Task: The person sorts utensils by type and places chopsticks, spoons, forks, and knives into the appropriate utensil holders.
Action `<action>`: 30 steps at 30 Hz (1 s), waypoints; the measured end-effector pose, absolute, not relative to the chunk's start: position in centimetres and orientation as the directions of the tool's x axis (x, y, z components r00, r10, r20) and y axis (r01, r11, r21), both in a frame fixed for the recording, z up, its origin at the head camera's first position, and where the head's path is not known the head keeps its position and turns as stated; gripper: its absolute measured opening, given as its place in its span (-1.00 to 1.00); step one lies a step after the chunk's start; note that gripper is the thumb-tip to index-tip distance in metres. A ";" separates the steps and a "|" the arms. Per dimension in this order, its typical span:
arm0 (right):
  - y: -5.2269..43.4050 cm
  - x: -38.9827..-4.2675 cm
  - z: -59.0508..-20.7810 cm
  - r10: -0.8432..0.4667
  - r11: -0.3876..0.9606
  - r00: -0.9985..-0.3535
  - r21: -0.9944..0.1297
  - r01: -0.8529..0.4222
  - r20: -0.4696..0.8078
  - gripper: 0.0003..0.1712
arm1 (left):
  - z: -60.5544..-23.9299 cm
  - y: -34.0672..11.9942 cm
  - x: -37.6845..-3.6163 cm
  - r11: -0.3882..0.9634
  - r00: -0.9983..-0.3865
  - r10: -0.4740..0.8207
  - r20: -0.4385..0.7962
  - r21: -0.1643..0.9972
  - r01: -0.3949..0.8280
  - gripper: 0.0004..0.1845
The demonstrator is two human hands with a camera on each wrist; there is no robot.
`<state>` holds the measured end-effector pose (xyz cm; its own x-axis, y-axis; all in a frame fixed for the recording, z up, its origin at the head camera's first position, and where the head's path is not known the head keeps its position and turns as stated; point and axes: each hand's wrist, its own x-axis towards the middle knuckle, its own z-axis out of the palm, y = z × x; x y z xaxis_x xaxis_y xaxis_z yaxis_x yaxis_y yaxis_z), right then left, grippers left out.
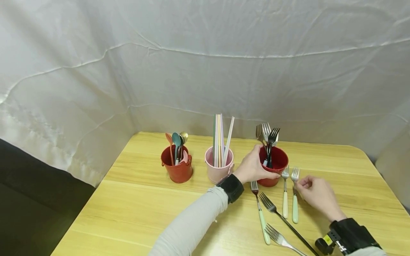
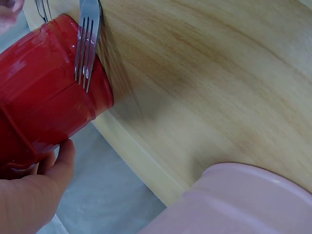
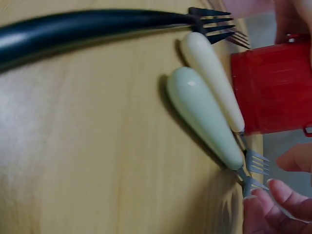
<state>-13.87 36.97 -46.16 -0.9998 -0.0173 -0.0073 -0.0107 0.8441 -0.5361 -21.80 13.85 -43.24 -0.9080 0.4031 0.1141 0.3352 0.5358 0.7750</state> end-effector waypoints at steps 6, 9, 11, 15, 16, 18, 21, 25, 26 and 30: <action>36.8 -14.0 -46.5 -0.045 0.904 -0.998 -0.426 -0.020 -0.048 -0.65 | -43.3 13.8 -21.8 0.535 -0.908 0.402 0.119 0.774 0.339 -0.01; 36.7 -14.1 -46.4 -0.053 0.913 -0.995 -0.408 -0.014 -0.085 -0.65 | -43.4 13.9 -21.8 0.536 -0.908 0.402 0.120 0.773 0.339 -0.01; 36.7 -14.0 -46.3 -0.059 0.914 -0.993 -0.406 -0.012 -0.104 -0.65 | -43.4 13.9 -21.9 0.538 -0.908 0.402 0.114 0.773 0.336 -0.02; 36.7 -14.0 -46.3 -0.060 0.916 -0.990 -0.401 -0.004 -0.127 -0.67 | -43.4 13.9 -21.9 0.538 -0.908 0.402 0.114 0.774 0.335 -0.02; 36.7 -13.9 -46.3 -0.059 0.917 -0.990 -0.399 -0.003 -0.128 -0.68 | -43.4 13.9 -21.9 0.539 -0.909 0.402 0.114 0.773 0.336 -0.02; 36.6 -13.8 -46.3 -0.059 0.918 -0.990 -0.396 -0.002 -0.130 -0.68 | -43.3 13.9 -21.9 0.537 -0.909 0.400 0.118 0.774 0.337 -0.02; 36.7 -13.6 -46.2 -0.058 0.921 -0.988 -0.391 0.002 -0.141 -0.65 | -43.3 13.9 -21.8 0.538 -0.909 0.400 0.117 0.773 0.336 -0.02; 37.1 -13.5 -46.1 -0.061 0.922 -0.984 -0.387 0.010 -0.168 -0.62 | -43.3 13.8 -21.8 0.536 -0.910 0.398 0.114 0.777 0.332 -0.02; 37.1 -13.4 -46.1 -0.061 0.922 -0.983 -0.387 0.012 -0.174 -0.62 | -43.3 13.8 -21.8 0.535 -0.911 0.397 0.114 0.778 0.330 -0.02; 37.5 -13.4 -46.1 -0.073 0.923 -0.981 -0.384 0.001 -0.178 -0.68 | -43.3 13.8 -21.8 0.539 -0.912 0.396 0.110 0.776 0.327 -0.02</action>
<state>-13.38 37.48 -46.11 -0.9813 -0.0729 -0.1782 0.0012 0.9232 -0.3844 -21.79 13.80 -43.29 -0.9117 0.3958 0.1100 0.3275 0.5386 0.7763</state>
